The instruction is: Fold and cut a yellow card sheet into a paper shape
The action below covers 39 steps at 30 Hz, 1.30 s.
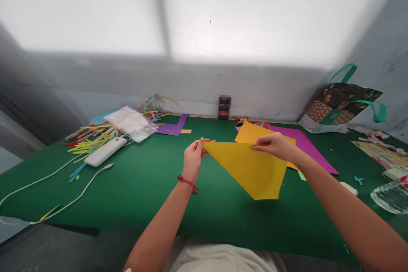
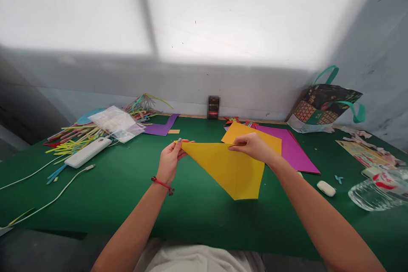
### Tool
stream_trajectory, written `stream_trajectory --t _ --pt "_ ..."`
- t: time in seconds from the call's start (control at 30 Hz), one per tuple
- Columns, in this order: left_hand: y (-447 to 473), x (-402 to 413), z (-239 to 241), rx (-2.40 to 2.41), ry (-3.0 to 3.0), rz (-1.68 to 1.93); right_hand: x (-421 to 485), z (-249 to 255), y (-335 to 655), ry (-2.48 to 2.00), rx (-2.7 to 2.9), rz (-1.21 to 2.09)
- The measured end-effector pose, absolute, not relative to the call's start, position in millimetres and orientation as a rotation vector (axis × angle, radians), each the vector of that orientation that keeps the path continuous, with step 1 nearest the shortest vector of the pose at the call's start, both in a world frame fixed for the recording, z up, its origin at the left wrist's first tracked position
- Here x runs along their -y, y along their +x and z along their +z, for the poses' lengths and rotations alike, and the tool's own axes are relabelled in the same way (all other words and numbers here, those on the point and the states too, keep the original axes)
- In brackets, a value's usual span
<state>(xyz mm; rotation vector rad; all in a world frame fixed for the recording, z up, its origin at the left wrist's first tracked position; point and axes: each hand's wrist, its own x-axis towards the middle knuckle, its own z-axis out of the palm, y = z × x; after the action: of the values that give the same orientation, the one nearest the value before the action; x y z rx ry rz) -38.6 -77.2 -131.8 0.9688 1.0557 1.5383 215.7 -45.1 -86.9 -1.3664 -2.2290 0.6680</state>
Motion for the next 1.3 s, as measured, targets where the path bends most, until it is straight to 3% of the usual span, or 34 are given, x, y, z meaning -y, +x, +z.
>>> stream_trajectory --t 0.53,1.3 --pt "-37.8 75.8 -135.2 -1.048 0.942 1.577 41.4 -85.0 219.8 -1.372 2.237 0.833" --pt "-49.6 82.7 -128.5 -1.042 1.096 1.466 41.6 -81.5 216.7 -1.359 2.273 0.810"
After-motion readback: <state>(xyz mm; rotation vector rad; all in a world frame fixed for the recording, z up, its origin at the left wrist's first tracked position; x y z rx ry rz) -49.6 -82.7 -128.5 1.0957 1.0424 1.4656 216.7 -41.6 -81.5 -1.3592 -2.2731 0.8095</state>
